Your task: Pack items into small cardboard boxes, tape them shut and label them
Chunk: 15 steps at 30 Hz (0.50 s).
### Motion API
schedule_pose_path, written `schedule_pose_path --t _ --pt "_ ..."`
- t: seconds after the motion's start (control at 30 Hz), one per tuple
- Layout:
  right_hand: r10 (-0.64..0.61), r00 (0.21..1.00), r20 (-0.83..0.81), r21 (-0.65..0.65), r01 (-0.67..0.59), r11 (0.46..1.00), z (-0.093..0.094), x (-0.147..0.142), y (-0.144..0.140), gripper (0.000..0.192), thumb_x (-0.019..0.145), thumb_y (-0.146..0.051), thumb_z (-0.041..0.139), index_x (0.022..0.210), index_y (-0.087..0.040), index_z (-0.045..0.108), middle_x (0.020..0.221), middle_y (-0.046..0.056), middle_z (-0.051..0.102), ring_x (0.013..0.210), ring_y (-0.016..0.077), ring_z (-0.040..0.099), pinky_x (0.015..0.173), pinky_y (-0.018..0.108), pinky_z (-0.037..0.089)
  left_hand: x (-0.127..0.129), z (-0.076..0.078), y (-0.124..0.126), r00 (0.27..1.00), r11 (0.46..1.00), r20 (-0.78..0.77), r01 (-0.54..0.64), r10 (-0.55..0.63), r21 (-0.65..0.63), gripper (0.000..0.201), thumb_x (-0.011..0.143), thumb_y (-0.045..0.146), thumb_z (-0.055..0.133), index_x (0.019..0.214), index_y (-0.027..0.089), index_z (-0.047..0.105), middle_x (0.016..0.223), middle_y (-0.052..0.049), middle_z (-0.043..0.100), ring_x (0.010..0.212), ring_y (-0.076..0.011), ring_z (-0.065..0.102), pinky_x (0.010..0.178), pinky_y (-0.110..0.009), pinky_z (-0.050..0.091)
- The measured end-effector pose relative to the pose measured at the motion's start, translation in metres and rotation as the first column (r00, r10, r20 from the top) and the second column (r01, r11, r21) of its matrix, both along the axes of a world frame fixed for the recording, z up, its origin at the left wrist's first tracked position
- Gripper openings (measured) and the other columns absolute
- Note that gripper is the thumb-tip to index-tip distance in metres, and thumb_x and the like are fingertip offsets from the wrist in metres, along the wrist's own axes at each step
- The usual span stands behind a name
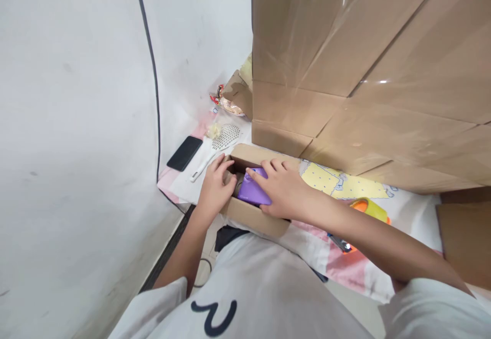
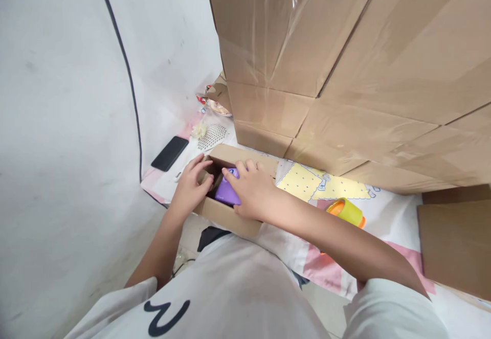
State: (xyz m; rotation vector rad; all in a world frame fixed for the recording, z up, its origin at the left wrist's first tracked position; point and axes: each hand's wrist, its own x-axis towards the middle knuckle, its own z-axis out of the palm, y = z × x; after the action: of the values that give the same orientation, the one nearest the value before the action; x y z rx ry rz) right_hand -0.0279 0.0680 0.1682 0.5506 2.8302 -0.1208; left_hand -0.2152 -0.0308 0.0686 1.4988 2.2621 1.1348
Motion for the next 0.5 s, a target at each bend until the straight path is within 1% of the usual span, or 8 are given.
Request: schedule_pose_path --t 0.07,0.13,0.2,0.3,0.33,0.4,0.5 --pt "0.016 1.0 0.013 0.02 -0.016 1.0 0.0 0.002 -0.001 0.081 0.085 -0.047 0.067 0.157 -0.018 0.045 0.148 0.023 0.049 0.131 0.0437 0.048 0.103 0.053 0.04 0.0 0.0 -0.001 1.0 1.0 0.002 0.007 -0.007 -0.009 0.039 0.088 0.025 0.06 0.125 0.02 0.069 0.155 -0.015 0.052 0.147 -0.031 0.048 0.125 -0.053 0.037" --pt "0.002 0.999 0.037 0.041 -0.003 0.999 0.001 0.002 -0.003 0.077 0.086 -0.049 0.066 0.154 -0.017 0.05 0.148 0.024 0.049 0.13 0.0437 0.05 0.101 0.052 0.042 0.0 0.0 -0.001 1.0 1.0 0.01 0.011 -0.011 -0.011 0.038 0.088 0.026 0.059 0.124 0.021 0.07 0.155 -0.014 0.052 0.146 -0.0309 0.049 0.124 -0.053 0.039" --pt "-0.049 0.994 0.097 0.07 0.043 0.997 0.004 -0.001 -0.006 0.077 0.085 -0.05 0.068 0.152 -0.015 0.052 0.145 0.025 0.05 0.119 0.0429 0.059 0.096 0.051 0.045 0.0 -0.001 -0.002 1.0 1.0 0.017 0.013 -0.013 -0.008 0.037 0.089 0.026 0.059 0.123 0.021 0.07 0.154 -0.014 0.053 0.145 -0.0308 0.05 0.123 -0.053 0.039" --pt "-0.096 0.977 0.19 0.099 0.078 0.992 0.009 -0.01 -0.01 0.069 0.084 -0.047 0.071 0.142 -0.012 0.059 0.139 0.026 0.054 0.097 0.0373 0.07 0.083 0.048 0.05 -0.001 -0.001 -0.001 1.0 1.0 0.02 0.012 -0.012 -0.001 0.036 0.089 0.027 0.059 0.123 0.022 0.07 0.154 -0.013 0.053 0.145 -0.0308 0.05 0.124 -0.053 0.039" --pt "-0.092 0.971 0.222 0.101 0.071 0.992 0.011 -0.013 -0.011 0.064 0.083 -0.044 0.072 0.137 -0.01 0.062 0.135 0.026 0.056 0.094 0.0359 0.071 0.079 0.046 0.051 0.0 -0.001 -0.001 1.0 1.0 0.021 0.012 -0.012 0.0 0.036 0.089 0.027 0.059 0.123 0.022 0.07 0.154 -0.013 0.054 0.145 -0.0307 0.05 0.124 -0.053 0.039" --pt "-0.067 0.957 0.283 0.106 0.038 0.994 0.012 -0.019 -0.011 0.055 0.082 -0.036 0.074 0.13 -0.009 0.067 0.128 0.026 0.06 0.094 0.0359 0.072 0.074 0.044 0.052 0.001 -0.001 -0.001 1.0 1.0 0.021 0.014 -0.014 -0.002 0.035 0.089 0.028 0.059 0.122 0.021 0.07 0.153 -0.014 0.054 0.145 -0.0305 0.05 0.124 -0.053 0.039" --pt "0.035 0.938 0.345 0.065 -0.061 0.996 0.009 -0.027 -0.009 0.047 0.077 -0.022 0.076 0.122 -0.011 0.073 0.124 0.026 0.064 0.097 0.0378 0.072 0.073 0.046 0.055 0.004 0.0 -0.001 1.0 1.0 0.02 0.018 -0.018 -0.002 0.035 0.09 0.029 0.059 0.122 0.02 0.07 0.153 -0.015 0.054 0.144 -0.0305 0.05 0.123 -0.052 0.04"
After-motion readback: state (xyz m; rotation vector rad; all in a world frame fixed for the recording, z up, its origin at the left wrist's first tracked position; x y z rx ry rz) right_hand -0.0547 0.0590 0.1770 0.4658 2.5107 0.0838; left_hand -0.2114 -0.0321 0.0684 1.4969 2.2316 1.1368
